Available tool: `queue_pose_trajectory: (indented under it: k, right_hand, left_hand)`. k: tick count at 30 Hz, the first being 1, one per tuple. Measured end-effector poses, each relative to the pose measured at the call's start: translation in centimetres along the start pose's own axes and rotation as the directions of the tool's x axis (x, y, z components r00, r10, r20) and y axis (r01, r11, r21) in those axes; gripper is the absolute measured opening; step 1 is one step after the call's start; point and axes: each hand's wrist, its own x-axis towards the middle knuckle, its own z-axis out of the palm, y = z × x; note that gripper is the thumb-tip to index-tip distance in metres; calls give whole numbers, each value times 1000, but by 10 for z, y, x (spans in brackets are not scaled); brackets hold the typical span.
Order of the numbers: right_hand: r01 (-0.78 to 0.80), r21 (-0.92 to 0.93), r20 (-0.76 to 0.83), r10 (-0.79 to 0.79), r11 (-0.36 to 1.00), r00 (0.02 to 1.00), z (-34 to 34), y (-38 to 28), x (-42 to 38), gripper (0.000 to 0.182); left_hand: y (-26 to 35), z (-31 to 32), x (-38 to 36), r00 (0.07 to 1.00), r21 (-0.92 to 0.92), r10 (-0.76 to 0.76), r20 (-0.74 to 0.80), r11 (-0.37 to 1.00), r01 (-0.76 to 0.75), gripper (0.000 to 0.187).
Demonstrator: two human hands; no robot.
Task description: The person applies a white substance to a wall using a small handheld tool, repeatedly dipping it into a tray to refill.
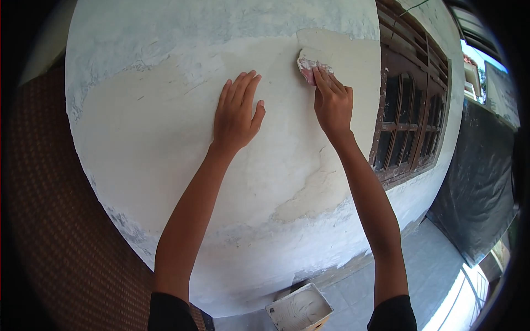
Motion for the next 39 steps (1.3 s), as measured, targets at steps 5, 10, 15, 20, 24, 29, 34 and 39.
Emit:
queue_pose_trajectory:
  k: [5, 10, 15, 20, 24, 29, 34, 39]
  right_hand:
    - [25, -49, 173, -16, 998, 985, -7, 5, 6, 43]
    - [61, -75, 297, -36, 995, 954, -10, 7, 13, 43]
    - [160, -80, 355, -122, 984, 927, -10, 9, 15, 45]
    - [209, -93, 407, -155, 973, 900, -14, 8, 14, 41]
    - [276, -83, 466, -208, 957, 860, -15, 12, 14, 44]
    - [379, -118, 529, -265, 918, 806, -26, 10, 8, 46]
    - [424, -118, 565, -290, 898, 772, -28, 9, -5, 49]
    - [504, -103, 578, -361, 857, 732, -38, 4, -21, 49]
  left_hand:
    - [-1, 0, -1, 1000, 1, 13, -19, 1000, -13, 52]
    - [-2, 2, -2, 999, 7, 23, -33, 1000, -23, 51]
    - [-1, 1, -2, 999, 25, 27, -37, 999, -26, 51]
    - [1, 2, -1, 999, 57, 27, -33, 998, -25, 49]
    - [1, 3, -2, 999, 80, 22, -36, 997, -19, 47]
    - [2, 4, -1, 1000, 95, 17, -26, 995, -14, 46]
    - [2, 5, -2, 1000, 120, 15, -18, 993, -13, 45]
    - [2, 5, -2, 1000, 139, 15, -10, 990, -13, 44]
